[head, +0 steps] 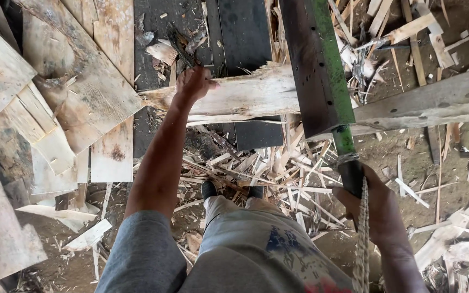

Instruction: Picking up wood veneer sheets from a pile and trimming their edges using a manual lever-operated guillotine cutter.

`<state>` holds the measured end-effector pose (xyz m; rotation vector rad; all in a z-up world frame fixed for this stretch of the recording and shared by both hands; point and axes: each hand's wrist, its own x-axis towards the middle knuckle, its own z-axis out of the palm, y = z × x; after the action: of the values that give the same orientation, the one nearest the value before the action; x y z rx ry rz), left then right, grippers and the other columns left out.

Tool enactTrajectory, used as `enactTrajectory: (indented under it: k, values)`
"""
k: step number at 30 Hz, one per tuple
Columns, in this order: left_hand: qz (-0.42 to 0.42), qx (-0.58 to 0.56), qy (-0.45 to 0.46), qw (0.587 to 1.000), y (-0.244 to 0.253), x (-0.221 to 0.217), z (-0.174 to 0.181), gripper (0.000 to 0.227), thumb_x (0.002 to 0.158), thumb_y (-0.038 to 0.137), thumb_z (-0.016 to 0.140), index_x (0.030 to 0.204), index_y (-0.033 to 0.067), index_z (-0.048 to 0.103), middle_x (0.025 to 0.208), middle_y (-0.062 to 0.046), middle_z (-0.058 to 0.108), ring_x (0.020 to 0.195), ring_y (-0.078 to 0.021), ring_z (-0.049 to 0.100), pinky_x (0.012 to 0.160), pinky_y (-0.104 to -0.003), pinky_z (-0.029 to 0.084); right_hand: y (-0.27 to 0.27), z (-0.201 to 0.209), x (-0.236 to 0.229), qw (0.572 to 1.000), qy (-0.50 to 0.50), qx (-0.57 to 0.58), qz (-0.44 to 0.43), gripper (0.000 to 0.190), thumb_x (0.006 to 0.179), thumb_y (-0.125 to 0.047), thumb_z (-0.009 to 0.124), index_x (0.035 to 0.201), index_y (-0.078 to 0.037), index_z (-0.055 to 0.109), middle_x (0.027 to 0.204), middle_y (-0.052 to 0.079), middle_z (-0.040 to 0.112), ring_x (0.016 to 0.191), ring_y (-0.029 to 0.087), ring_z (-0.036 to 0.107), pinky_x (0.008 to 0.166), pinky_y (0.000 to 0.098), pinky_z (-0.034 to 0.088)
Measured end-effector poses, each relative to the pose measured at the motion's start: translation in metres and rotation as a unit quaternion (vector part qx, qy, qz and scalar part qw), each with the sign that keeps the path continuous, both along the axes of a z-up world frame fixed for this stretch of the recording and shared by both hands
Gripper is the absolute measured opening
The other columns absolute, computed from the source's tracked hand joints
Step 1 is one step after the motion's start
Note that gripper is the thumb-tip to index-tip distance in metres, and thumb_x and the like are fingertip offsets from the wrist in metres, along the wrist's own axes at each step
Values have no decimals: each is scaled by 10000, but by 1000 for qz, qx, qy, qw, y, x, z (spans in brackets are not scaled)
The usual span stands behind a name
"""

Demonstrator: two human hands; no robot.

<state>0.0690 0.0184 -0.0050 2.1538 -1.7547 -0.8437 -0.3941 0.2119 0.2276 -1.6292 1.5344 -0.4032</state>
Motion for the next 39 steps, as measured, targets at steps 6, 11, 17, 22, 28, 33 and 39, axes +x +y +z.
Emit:
enactTrajectory:
  k: [6,11,17,22,28,33,39]
  values:
    - [22,-7,20,1000,15,-9,-6,353,858,412,819,987,95,732,904,-76,742,722,-176,642,633,-357,527,4,-217,-11,999,37,-7,8,518,905,-105,703,1357,-19,465,931,164,698,697,269,686,513,411,593]
    - [58,-39,30,997,52,22,-29,326,886,441,756,1023,146,733,919,-26,750,696,-164,630,604,-375,535,0,-245,-16,996,78,-37,6,656,892,-154,717,1437,-49,367,887,187,708,672,296,693,533,448,591]
    - [201,-79,-68,974,129,100,-30,364,1017,522,658,958,200,815,898,-44,756,672,-130,606,558,-295,451,-2,-129,-10,999,28,18,24,486,900,-224,740,1263,-50,467,908,152,704,718,246,710,535,385,642]
    - [350,-170,-266,882,177,74,-7,509,891,417,780,1252,74,674,1254,-172,699,984,-347,657,809,-540,527,8,-78,-12,873,-485,50,1,845,821,-513,787,1446,-46,464,1180,68,639,877,133,608,639,270,507]
    - [215,-269,-85,935,159,-112,-17,547,964,402,716,1400,95,596,1565,-215,491,1448,-405,459,1204,-638,333,-2,-83,-14,999,-25,41,16,568,902,-419,709,1309,-69,524,783,83,707,607,165,711,529,352,624]
    - [200,-270,-32,941,177,-154,-34,487,1016,390,659,1370,58,612,1507,-221,530,1406,-404,490,1171,-605,391,1,-90,-16,996,-70,52,23,570,929,-388,674,1353,-57,487,817,106,707,615,175,718,518,346,654]
    - [166,-272,26,948,202,-185,-35,353,1064,302,586,1289,40,659,1354,-175,682,1216,-335,701,1045,-489,569,4,-117,-27,989,-61,-104,86,447,976,-304,622,1367,-111,519,1113,239,666,738,197,739,533,305,660]
